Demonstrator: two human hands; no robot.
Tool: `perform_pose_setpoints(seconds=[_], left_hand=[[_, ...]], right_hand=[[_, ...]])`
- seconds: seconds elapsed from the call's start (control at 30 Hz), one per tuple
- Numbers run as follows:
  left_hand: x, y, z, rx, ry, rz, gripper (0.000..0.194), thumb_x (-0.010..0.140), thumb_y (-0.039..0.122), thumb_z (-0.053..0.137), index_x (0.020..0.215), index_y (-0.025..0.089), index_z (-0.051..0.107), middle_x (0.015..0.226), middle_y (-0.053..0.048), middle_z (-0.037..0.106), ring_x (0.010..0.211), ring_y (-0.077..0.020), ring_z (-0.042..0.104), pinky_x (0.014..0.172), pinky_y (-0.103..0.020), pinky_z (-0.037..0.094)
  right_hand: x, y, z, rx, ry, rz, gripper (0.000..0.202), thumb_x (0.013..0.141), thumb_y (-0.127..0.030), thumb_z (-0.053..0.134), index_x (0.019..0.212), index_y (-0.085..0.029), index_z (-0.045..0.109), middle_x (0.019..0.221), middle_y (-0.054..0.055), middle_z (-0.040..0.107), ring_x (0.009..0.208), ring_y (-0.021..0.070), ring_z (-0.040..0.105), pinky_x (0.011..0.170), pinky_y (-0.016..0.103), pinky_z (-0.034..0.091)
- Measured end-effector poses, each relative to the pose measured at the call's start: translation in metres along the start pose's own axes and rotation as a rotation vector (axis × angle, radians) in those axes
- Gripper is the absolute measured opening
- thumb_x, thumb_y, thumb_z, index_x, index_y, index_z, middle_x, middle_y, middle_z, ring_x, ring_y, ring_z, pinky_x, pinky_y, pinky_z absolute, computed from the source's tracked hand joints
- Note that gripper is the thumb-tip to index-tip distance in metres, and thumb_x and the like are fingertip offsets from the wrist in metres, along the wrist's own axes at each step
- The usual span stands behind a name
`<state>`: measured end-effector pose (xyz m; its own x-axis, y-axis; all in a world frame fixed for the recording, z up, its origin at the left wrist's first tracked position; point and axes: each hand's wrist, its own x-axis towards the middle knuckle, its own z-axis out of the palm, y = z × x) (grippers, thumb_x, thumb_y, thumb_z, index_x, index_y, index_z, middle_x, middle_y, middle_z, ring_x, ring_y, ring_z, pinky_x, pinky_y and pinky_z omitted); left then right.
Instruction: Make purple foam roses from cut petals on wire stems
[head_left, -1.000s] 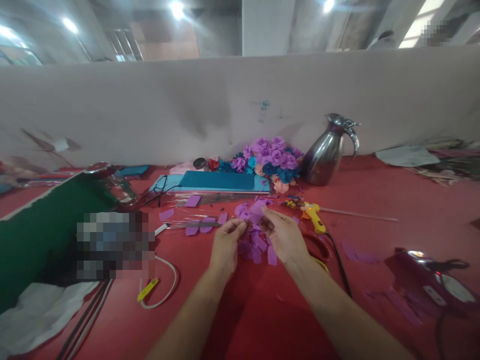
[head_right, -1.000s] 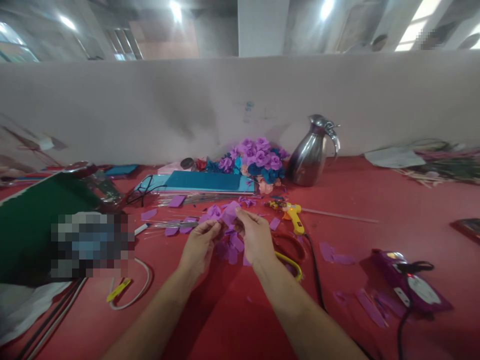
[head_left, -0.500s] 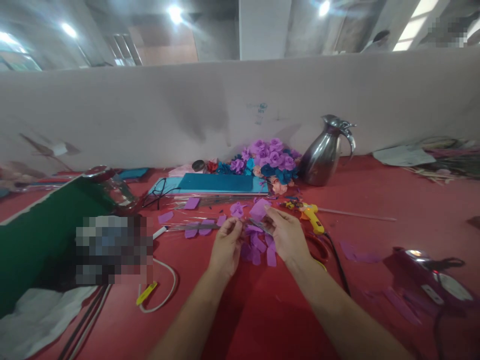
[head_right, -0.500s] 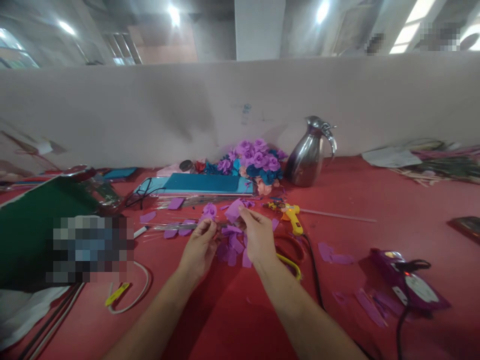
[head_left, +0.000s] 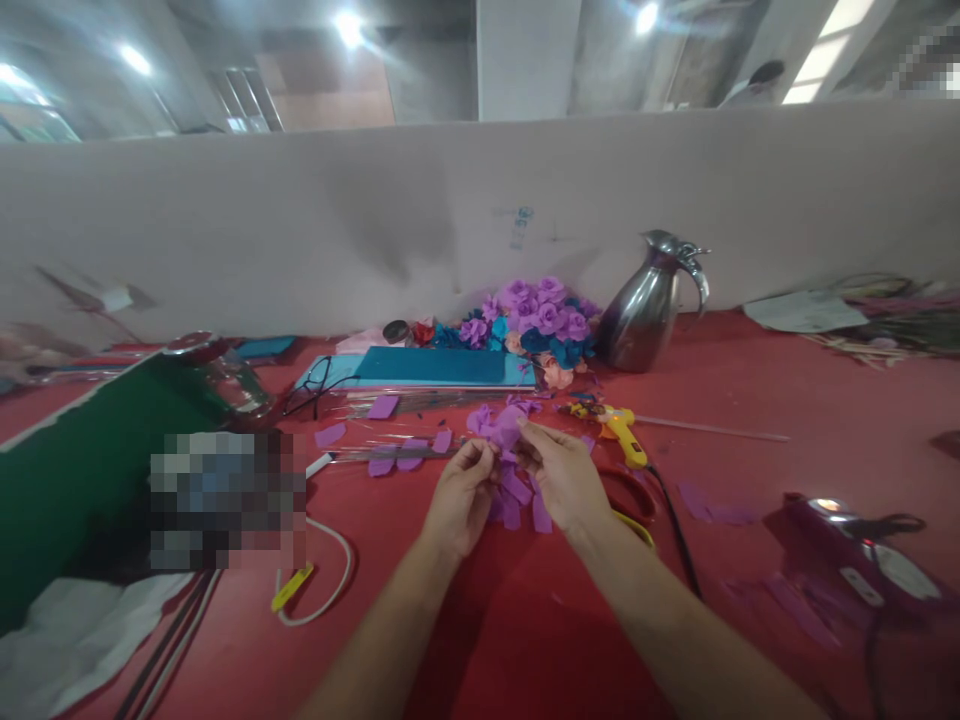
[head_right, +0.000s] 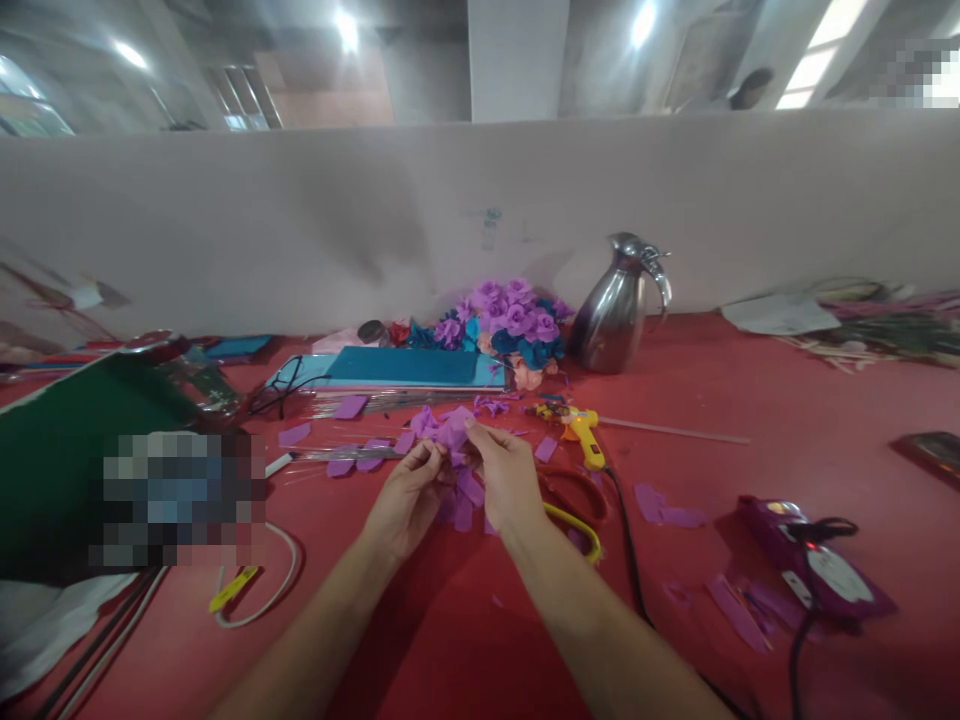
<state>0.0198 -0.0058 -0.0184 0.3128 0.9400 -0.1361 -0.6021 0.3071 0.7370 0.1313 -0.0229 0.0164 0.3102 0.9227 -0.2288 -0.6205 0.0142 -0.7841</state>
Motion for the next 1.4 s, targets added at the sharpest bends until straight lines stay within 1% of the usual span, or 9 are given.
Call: perform_pose_setpoints(seconds=[0.27,0.43,0.63,0.77,0.9,1.1,1.2,1.3,1.4], left_hand=[[-0.0003,-0.0001,-0.0006,-0.073,-0.027,-0.063,0.026,0.061,0.016,0.082,0.072,0.015,0.058,0.065,0.004,0.049,0.056,-0.0056,0.043,0.055,-0.018,0.035],[-0.0001,0.0001,-0.0013,-0.094,-0.056,-0.058,0.029,0.060,0.015,0.082,0.069,0.016,0.054,0.062,0.004,0.048,0.055,-0.0062,0.042,0.056,-0.020,0.035],[-0.0007,0.0009,0.0003,-0.070,-0.081,-0.040,0.029,0.061,0.016,0.081,0.065,0.016,0.052,0.058,0.005,0.044,0.055,-0.0072,0.040,0.058,-0.022,0.034],[-0.0018,0.0022,0.0024,-0.069,-0.080,-0.039,0.028,0.059,0.016,0.082,0.071,0.016,0.058,0.061,0.005,0.047,0.055,-0.0069,0.041,0.058,-0.022,0.034],[-0.0014,0.0023,0.0000,-0.076,-0.072,-0.037,0.027,0.058,0.014,0.082,0.073,0.017,0.060,0.064,0.004,0.050,0.056,-0.0070,0.043,0.059,-0.022,0.035],[0.0006,0.0036,-0.0034,-0.082,-0.050,-0.019,0.025,0.059,0.012,0.081,0.075,0.018,0.061,0.066,0.004,0.052,0.060,-0.0082,0.048,0.063,-0.023,0.038],[0.0003,0.0052,-0.0016,-0.082,-0.043,-0.017,0.024,0.059,0.012,0.081,0.070,0.017,0.061,0.067,0.003,0.054,0.059,-0.0077,0.048,0.062,-0.023,0.039],[0.0002,0.0059,-0.0008,-0.082,-0.028,-0.019,0.024,0.057,0.011,0.082,0.070,0.017,0.062,0.069,0.002,0.057,0.062,-0.0088,0.051,0.063,-0.023,0.040],[0.0009,0.0059,-0.0019,-0.068,-0.025,-0.028,0.024,0.058,0.014,0.082,0.074,0.017,0.064,0.073,0.001,0.060,0.065,-0.0097,0.053,0.064,-0.024,0.041]], right_hand=[[-0.0041,-0.0026,0.0023,-0.018,-0.045,0.002,0.022,0.050,-0.034,0.083,0.059,-0.017,0.072,0.055,0.000,0.066,0.052,0.0115,0.056,0.056,0.025,0.045],[-0.0061,-0.0004,0.0025,-0.037,-0.060,-0.008,0.021,0.053,-0.034,0.081,0.062,-0.017,0.073,0.058,0.001,0.068,0.054,0.0118,0.056,0.056,0.026,0.044],[-0.0080,-0.0012,0.0024,-0.022,-0.073,0.010,0.021,0.053,-0.033,0.082,0.062,-0.017,0.073,0.059,0.001,0.068,0.054,0.0100,0.054,0.056,0.023,0.042],[-0.0084,-0.0025,0.0034,-0.036,-0.065,-0.003,0.023,0.051,-0.035,0.082,0.061,-0.017,0.073,0.059,0.001,0.067,0.053,0.0104,0.053,0.055,0.024,0.043],[-0.0097,-0.0025,0.0051,-0.056,-0.072,-0.011,0.024,0.049,-0.036,0.083,0.062,-0.017,0.074,0.056,0.000,0.065,0.051,0.0098,0.051,0.053,0.024,0.041],[-0.0096,0.0020,0.0032,-0.101,-0.153,-0.052,0.022,0.059,-0.039,0.080,0.064,-0.018,0.075,0.057,0.000,0.065,0.050,0.0103,0.050,0.052,0.024,0.040],[-0.0087,0.0046,0.0015,-0.116,-0.184,-0.085,0.021,0.063,-0.039,0.078,0.067,-0.019,0.076,0.059,0.000,0.066,0.052,0.0108,0.049,0.052,0.024,0.040],[-0.0089,0.0049,0.0014,-0.120,-0.195,-0.081,0.019,0.065,-0.037,0.077,0.068,-0.019,0.076,0.061,0.001,0.067,0.054,0.0109,0.050,0.053,0.023,0.041],[-0.0093,0.0020,0.0016,-0.090,-0.182,-0.071,0.016,0.065,-0.034,0.075,0.067,-0.018,0.075,0.063,0.001,0.068,0.055,0.0114,0.053,0.056,0.024,0.042]])
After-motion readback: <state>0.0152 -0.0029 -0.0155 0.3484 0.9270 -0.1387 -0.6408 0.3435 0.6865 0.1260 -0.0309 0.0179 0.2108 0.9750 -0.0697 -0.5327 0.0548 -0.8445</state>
